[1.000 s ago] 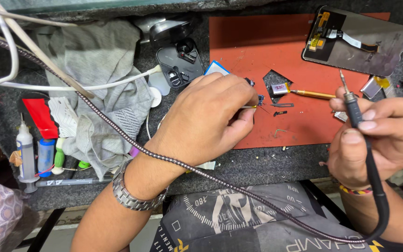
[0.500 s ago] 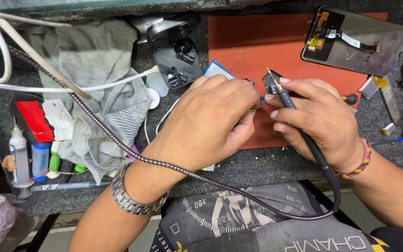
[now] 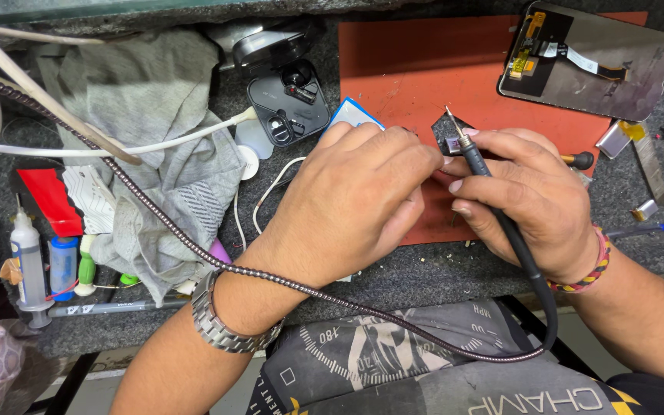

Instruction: The person repairs a smartwatch on a workbench. They pry open the watch case with a small tool, detach the battery, then use a soldering iron to solder connections on the exposed circuit board and reattach components while holding the watch steady by hand.

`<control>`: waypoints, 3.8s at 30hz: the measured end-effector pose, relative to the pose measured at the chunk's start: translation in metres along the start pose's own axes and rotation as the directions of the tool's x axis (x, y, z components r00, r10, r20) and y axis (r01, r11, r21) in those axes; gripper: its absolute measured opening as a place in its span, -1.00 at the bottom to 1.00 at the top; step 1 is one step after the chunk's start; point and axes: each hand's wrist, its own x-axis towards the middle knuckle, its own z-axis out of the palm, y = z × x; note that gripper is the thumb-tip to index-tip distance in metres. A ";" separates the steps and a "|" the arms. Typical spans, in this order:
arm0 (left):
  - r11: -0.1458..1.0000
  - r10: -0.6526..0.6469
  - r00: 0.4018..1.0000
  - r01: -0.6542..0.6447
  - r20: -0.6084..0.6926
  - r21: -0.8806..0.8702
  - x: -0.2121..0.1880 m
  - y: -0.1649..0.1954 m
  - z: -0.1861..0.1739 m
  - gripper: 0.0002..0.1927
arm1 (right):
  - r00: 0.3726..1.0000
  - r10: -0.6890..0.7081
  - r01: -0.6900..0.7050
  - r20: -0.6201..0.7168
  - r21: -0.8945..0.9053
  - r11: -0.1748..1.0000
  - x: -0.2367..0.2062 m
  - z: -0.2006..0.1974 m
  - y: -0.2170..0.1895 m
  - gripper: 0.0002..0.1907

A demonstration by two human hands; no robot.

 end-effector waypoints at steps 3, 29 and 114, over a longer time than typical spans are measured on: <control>1.000 0.029 0.999 -0.029 -0.029 0.011 -0.002 0.000 -0.001 -0.66 | 1.000 0.008 -0.008 0.004 -0.015 1.000 -0.002 0.001 0.000 -0.78; 0.998 -0.014 0.995 0.021 -0.097 0.067 -0.001 -0.002 -0.012 -0.55 | 0.997 -0.010 0.014 -0.080 0.052 0.999 0.012 -0.001 -0.004 -0.67; 0.973 -0.019 0.987 0.055 0.159 -0.225 -0.001 0.003 -0.012 -0.68 | 0.948 0.250 -0.151 -0.195 0.414 0.898 -0.021 0.011 -0.011 -0.67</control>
